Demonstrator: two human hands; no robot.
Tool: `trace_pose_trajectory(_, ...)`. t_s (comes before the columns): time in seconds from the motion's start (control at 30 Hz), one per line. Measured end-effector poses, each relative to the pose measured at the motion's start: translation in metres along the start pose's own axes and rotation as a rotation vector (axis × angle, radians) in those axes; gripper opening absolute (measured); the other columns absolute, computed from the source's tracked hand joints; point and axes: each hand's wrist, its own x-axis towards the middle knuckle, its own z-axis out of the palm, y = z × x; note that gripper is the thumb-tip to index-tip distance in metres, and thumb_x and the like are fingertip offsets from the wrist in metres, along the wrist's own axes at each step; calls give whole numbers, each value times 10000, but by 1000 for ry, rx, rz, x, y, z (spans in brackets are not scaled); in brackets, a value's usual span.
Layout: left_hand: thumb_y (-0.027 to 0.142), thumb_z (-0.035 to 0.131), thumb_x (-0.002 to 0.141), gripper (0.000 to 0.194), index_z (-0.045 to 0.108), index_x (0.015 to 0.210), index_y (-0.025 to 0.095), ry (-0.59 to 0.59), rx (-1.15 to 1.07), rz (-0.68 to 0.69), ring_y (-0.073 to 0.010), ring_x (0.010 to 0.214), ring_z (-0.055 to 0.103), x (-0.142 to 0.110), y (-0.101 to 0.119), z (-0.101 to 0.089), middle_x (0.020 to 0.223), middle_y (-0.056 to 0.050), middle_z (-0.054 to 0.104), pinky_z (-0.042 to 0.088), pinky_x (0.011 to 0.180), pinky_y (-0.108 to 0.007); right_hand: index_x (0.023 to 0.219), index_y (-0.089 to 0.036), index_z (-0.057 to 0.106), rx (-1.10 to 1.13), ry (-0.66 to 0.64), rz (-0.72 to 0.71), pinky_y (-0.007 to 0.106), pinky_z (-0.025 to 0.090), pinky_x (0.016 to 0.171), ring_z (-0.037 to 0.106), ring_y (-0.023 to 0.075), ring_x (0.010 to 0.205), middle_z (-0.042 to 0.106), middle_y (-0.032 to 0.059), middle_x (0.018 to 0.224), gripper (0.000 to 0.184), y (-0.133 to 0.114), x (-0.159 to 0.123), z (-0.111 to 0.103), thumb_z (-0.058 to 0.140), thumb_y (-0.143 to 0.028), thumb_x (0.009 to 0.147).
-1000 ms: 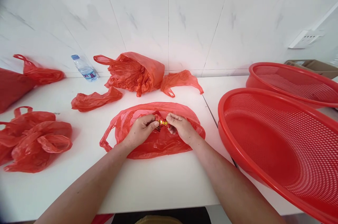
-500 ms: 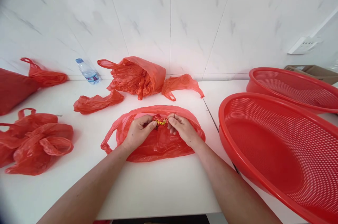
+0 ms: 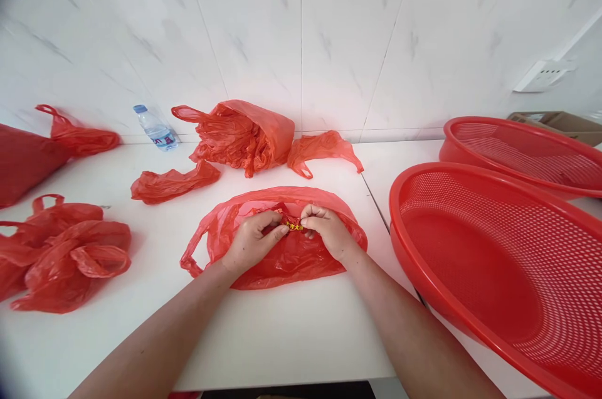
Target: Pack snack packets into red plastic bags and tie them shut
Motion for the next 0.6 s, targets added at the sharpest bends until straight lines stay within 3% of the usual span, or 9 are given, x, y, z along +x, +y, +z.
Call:
trace_pose_trajectory(0.13,279,492,857,163,602,761,208,-117,151,148,-154,666,552,-3,7,-2,720,-25,627,392,613,-276,787,-246,603,-4,132,5,314,453,701,554,174,739,593,15,780,282,4,2,-1,470,-489,841)
trace_pose_trajectory(0.27,265,494,848,184,592,705,204,-254,209,280,-142,615,520,-7,14,3,661,-21,605,364,578,-269,896,-247,645,-261,191,0,355,457,821,596,211,880,661,31,919,238,5,9,5,557,-450,808)
trace_pose_trajectory(0.4,264,544,816,221,564,610,186,-338,223,311,-114,514,440,-10,13,13,585,-4,570,310,496,-266,973,-248,647,-500,53,-169,379,450,892,598,217,990,668,27,1043,202,6,18,19,526,-309,823)
trace_pose_trajectory(0.6,257,582,783,195,576,604,180,-328,259,292,-112,507,442,-9,7,18,593,2,584,313,479,-268,1229,-272,559,-704,-131,-365,430,393,991,528,242,1130,594,44,1228,436,8,32,28,501,-168,809)
